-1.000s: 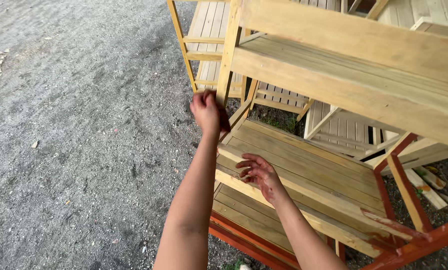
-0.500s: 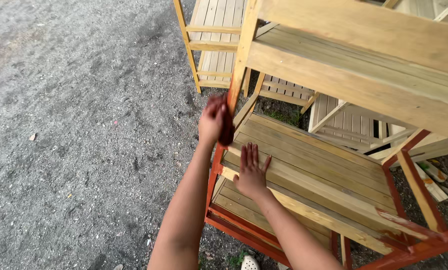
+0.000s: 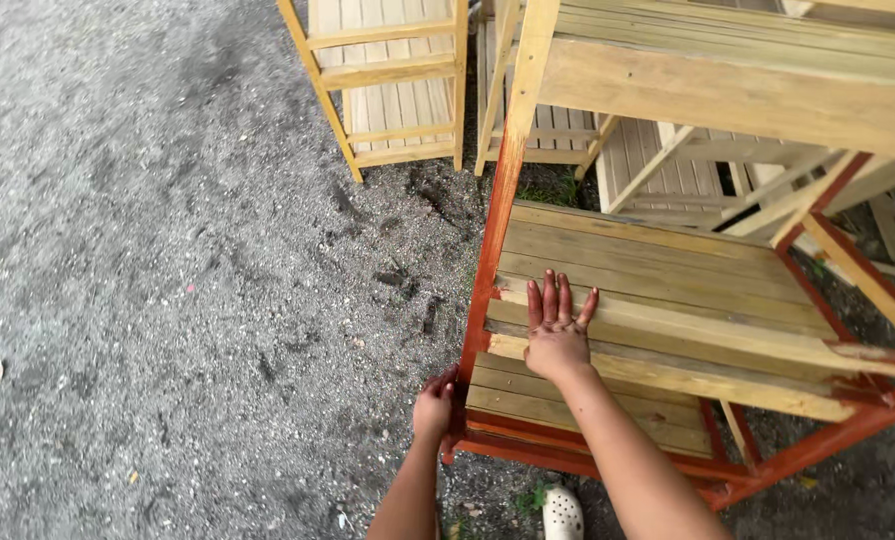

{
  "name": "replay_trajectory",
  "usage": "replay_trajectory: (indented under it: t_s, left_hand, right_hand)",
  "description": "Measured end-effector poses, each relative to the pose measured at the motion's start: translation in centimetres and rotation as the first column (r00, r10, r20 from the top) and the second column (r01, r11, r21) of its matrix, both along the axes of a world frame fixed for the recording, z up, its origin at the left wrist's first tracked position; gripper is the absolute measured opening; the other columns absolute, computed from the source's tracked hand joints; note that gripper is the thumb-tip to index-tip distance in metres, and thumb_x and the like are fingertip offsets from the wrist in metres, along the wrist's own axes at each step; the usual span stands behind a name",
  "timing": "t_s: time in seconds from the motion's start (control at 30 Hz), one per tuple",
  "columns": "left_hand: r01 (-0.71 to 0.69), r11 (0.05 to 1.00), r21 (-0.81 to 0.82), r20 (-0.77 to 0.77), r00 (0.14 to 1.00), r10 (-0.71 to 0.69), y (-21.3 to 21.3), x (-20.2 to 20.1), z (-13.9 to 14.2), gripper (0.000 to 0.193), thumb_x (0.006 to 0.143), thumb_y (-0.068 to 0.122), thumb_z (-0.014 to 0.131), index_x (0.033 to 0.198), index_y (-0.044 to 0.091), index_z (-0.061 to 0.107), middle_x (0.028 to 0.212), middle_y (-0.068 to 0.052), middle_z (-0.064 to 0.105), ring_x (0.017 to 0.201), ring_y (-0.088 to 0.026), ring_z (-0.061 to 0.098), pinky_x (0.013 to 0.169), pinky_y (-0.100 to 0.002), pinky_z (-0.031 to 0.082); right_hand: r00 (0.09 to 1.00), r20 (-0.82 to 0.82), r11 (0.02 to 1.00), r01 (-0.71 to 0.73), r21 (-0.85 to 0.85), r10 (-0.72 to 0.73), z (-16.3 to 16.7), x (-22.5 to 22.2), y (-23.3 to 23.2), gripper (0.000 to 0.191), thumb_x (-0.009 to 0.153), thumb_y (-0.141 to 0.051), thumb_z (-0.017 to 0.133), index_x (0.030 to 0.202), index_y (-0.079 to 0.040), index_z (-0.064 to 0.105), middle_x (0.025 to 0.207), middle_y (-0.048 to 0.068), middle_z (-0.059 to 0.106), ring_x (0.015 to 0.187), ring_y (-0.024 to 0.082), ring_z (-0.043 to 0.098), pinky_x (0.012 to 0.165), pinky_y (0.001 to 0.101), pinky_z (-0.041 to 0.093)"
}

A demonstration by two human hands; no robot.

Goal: The person applies reddish-brown stain to a wooden shelving unit using a cloth. They wipe the stain across shelves and frame members, then dip the cloth into a container to reload stain and continue applying it to additional sections.

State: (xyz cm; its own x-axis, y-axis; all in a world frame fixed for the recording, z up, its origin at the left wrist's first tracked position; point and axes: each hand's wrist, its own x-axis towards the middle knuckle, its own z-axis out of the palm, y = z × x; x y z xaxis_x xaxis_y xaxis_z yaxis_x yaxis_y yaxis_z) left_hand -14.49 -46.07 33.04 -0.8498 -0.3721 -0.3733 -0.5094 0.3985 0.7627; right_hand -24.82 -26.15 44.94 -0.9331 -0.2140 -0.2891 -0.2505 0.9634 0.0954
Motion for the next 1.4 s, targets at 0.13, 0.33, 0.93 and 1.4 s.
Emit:
replay_trajectory:
  t_s: [0.13, 0.33, 0.93, 1.4]
  left_hand:
    - [-0.16, 0.977, 0.142, 0.045, 0.987, 0.155, -1.0, 0.4, 0.4, 0.041, 0.096, 0.04, 0.065, 0.128, 0.015, 0.07, 0.115, -0.016, 0.076, 0.107, -0.031, 0.071, 0.095, -0.04, 0.054]
    - [-0.093, 0.872, 0.48, -0.179, 0.963, 0.201, -0.5, 0.1, 2.2, 0.04, 0.092, 0.028, 0.073, 0.124, 0.004, 0.073, 0.113, -0.008, 0.079, 0.102, -0.016, 0.07, 0.094, -0.03, 0.053]
    - [0.228, 0.363, 0.903, -0.391, 0.786, 0.479, 12.6, 5.0, 7.4, 0.085, 0.091, 0.036, 0.07, 0.161, 0.005, 0.031, 0.163, -0.009, 0.04, 0.15, -0.027, 0.039, 0.12, -0.043, 0.034]
    - [-0.119, 0.78, 0.615, -0.428, 0.78, 0.457, 8.6, 2.1, 3.4, 0.043, 0.091, 0.01, 0.067, 0.132, -0.002, 0.067, 0.127, -0.023, 0.07, 0.115, -0.035, 0.071, 0.099, -0.042, 0.053]
  right_hand:
    - [0.998, 0.037, 0.999, 0.054, 0.001, -0.054, 1.6, 0.6, -1.0, 0.112, 0.084, -0.033, 0.066, 0.162, -0.007, -0.009, 0.17, 0.02, -0.018, 0.157, 0.039, -0.017, 0.113, 0.0753, -0.013]
    - [0.999, 0.016, 0.988, 0.03, -0.149, -0.028, 2.0, 1.6, 0.4, 0.109, 0.082, -0.028, 0.069, 0.162, -0.012, -0.002, 0.171, 0.014, -0.005, 0.158, 0.033, -0.007, 0.119, 0.0692, -0.006]
    - [0.651, 0.717, -0.483, 0.725, -0.49, 0.25, -4.5, 10.1, 3.8, 0.066, 0.086, -0.026, 0.074, 0.146, -0.011, 0.051, 0.143, 0.01, 0.059, 0.128, 0.026, 0.059, 0.108, 0.0452, 0.048]
    - [0.948, -0.303, 0.811, -0.254, -0.527, 0.101, -2.6, 3.2, 7.4, 0.042, 0.094, -0.037, 0.07, 0.131, -0.018, 0.065, 0.148, 0.005, 0.047, 0.143, 0.029, 0.039, 0.118, 0.0596, 0.028]
